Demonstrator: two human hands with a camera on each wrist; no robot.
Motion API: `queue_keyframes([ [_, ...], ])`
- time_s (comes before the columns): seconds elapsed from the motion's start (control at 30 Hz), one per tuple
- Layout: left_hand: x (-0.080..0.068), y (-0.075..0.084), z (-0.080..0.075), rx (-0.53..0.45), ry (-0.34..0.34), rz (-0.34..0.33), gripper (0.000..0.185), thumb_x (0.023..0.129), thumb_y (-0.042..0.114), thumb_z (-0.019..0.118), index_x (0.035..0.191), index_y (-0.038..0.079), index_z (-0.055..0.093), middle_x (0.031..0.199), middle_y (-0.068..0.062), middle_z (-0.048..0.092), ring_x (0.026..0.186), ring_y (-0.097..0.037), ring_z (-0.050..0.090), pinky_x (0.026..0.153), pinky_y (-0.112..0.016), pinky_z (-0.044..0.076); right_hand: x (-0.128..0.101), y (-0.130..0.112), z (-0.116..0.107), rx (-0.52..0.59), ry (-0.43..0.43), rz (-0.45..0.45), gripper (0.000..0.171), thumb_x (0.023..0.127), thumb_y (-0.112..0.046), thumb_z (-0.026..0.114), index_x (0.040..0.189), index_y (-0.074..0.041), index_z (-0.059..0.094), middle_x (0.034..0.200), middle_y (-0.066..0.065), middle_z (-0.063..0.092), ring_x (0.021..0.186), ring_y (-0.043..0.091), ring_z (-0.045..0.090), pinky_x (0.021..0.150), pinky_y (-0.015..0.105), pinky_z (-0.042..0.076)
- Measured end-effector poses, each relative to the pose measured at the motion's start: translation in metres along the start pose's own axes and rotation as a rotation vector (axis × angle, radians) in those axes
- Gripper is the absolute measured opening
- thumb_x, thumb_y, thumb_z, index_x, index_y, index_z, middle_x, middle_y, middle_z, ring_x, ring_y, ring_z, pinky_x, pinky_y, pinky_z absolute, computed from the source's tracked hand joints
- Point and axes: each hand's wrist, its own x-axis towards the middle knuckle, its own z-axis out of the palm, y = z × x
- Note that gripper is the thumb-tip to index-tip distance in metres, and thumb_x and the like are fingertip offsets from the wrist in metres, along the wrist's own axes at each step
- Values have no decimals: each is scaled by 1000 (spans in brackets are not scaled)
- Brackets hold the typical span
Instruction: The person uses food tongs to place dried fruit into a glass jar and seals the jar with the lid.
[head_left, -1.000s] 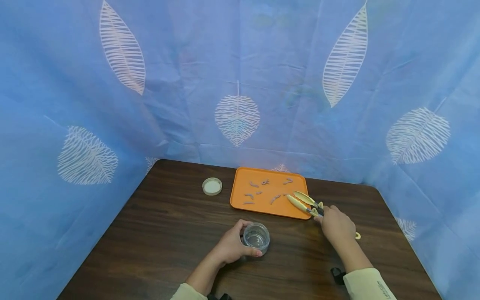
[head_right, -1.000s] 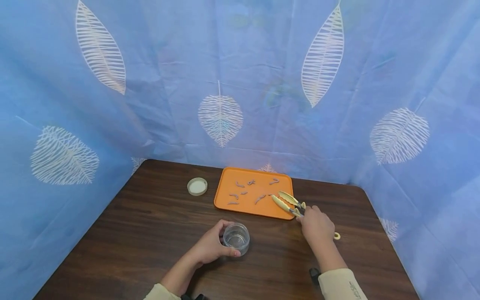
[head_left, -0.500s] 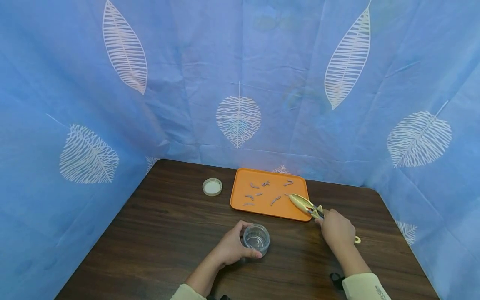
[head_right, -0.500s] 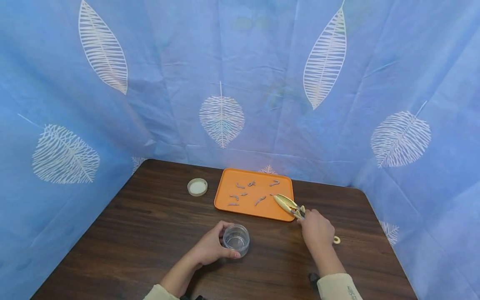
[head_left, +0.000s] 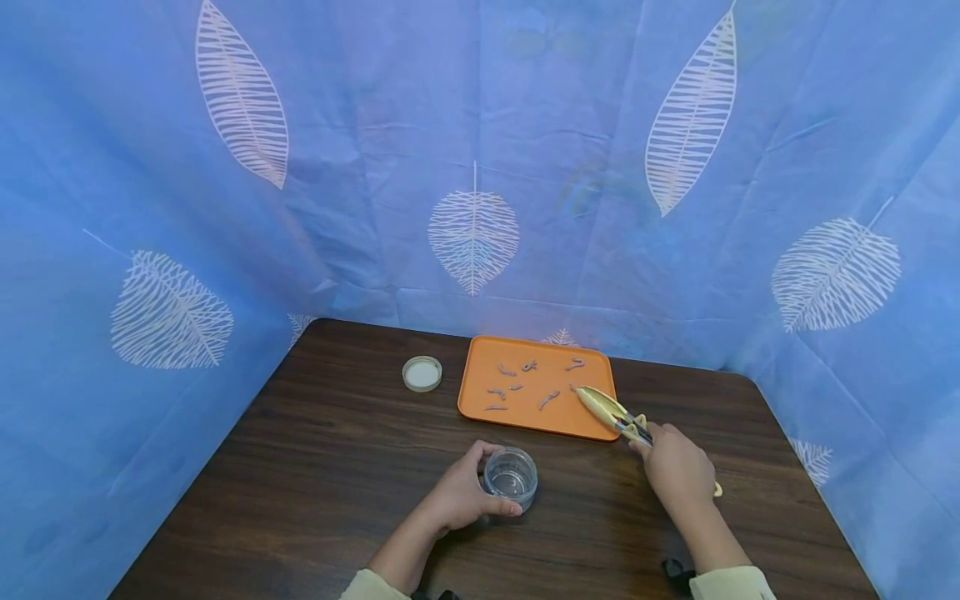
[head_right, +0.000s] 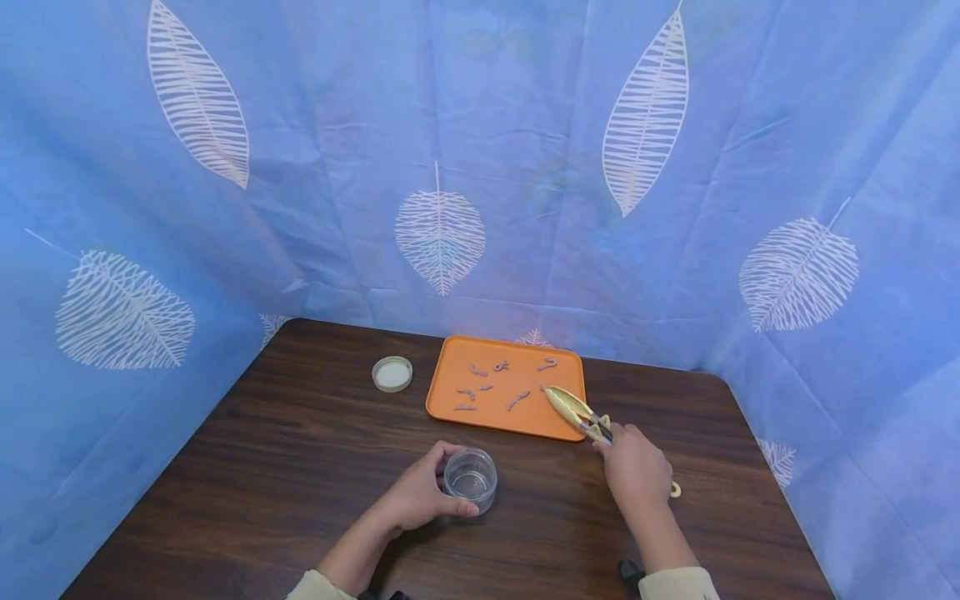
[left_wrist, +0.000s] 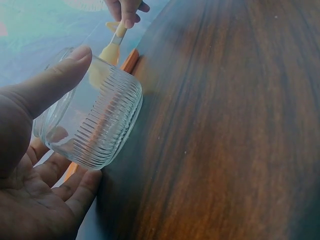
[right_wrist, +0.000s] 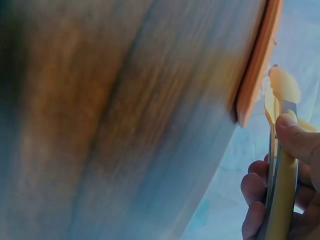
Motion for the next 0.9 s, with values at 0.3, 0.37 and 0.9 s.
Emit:
queue_keyframes([
  [0.3, -1, -3, 0, -2, -5, -4, 85, 73, 27, 104, 144, 20, 57, 149, -13, 63, 141, -39, 58, 116, -66, 43, -36, -18, -1, 67, 148, -92, 56, 96, -34, 82, 134, 7, 71, 106, 20, 77, 54, 17, 50, 46, 36, 42],
  [0.37, -1, -4, 0, -1, -6, -2, 86, 73, 27, 104, 145, 20, 57, 149, -13, 64, 140, -39, 58, 116, -65, 44, -44, -24, -3, 87, 166, -106, 56, 95, -33, 84, 133, 6, 72, 110, 21, 78, 53, 17, 52, 45, 35, 42],
  [0.9, 0, -2, 0, -3, -6, 24, 85, 75, 26, 103, 145, 19, 56, 146, -12, 65, 137, -36, 60, 115, -62, 46, -98, -58, -13, 128, 205, -165, 52, 92, -33, 88, 130, -1, 76, 120, 18, 80, 86, 40, 79, 61, 51, 61],
])
